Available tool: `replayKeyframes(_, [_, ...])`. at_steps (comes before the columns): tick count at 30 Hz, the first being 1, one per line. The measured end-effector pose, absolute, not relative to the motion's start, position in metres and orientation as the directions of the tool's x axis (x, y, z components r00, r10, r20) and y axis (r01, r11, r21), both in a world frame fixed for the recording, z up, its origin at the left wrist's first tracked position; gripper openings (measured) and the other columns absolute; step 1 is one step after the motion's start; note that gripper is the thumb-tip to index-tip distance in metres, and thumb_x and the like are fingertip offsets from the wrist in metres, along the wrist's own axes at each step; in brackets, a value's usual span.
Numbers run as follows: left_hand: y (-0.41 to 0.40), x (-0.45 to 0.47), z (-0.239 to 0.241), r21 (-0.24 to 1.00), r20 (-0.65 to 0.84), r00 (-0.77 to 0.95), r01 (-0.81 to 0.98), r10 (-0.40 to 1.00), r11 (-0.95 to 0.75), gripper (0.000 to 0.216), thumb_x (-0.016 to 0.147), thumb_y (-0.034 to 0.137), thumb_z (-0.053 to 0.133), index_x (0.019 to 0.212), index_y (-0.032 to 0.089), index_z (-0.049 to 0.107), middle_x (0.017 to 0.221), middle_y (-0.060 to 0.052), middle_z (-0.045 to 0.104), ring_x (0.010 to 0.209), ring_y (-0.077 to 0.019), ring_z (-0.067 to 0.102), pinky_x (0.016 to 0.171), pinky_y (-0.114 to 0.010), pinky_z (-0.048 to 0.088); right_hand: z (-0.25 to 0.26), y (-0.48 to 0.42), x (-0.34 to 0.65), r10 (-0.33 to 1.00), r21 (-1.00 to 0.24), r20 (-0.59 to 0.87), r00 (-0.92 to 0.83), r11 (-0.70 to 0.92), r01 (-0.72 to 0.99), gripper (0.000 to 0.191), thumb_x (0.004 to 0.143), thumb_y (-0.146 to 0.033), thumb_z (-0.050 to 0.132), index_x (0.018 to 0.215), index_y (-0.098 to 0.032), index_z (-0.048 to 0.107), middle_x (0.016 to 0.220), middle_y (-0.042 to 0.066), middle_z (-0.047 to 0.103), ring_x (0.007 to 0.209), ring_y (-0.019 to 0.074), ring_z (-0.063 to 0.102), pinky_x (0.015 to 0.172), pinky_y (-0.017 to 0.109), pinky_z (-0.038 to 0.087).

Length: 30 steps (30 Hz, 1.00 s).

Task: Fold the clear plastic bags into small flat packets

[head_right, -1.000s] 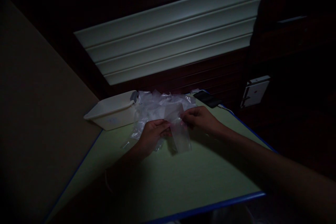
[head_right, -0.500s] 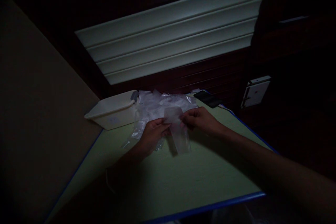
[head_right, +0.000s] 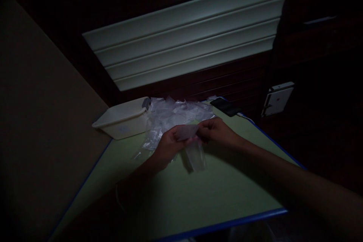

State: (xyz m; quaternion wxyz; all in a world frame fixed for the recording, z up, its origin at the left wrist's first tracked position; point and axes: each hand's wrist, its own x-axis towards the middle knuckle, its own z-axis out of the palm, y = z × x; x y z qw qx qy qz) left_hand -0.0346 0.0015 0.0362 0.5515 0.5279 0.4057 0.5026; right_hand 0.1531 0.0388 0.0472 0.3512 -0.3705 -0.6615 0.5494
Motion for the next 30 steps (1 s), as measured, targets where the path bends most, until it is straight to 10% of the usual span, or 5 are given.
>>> replayKeyframes(15, [0.011, -0.047, 0.033, 0.996, -0.01, 0.158, -0.087, 0.987, 0.024, 0.04, 0.07, 0.05, 0.074, 0.08, 0.011, 0.067, 0.067, -0.006, 0.069, 0.053, -0.0142, 0.063, 0.056, -0.027, 0.051, 0.052, 0.037, 0.155, 0.855, -0.991, -0.009, -0.519, 0.063, 0.122, 0.021, 0.075, -0.034, 0.067, 0.065, -0.016, 0.066, 0.055, -0.001, 0.059, 0.047, 0.0093, 0.047, 0.048, 0.024, 0.036])
replayKeyframes(30, [0.012, -0.053, 0.038, 0.957, -0.084, 0.219, -0.255, 0.972, 0.141, 0.032, 0.065, 0.031, 0.08, 0.085, 0.009, 0.068, 0.075, -0.009, 0.072, 0.059, -0.0142, 0.066, 0.055, -0.024, 0.054, 0.052, 0.04, 0.157, 0.867, -0.985, 0.06, -0.494, 0.131, 0.11, 0.031, 0.076, -0.042, 0.067, 0.061, -0.015, 0.063, 0.055, -0.001, 0.057, 0.049, 0.0088, 0.047, 0.05, 0.023, 0.037])
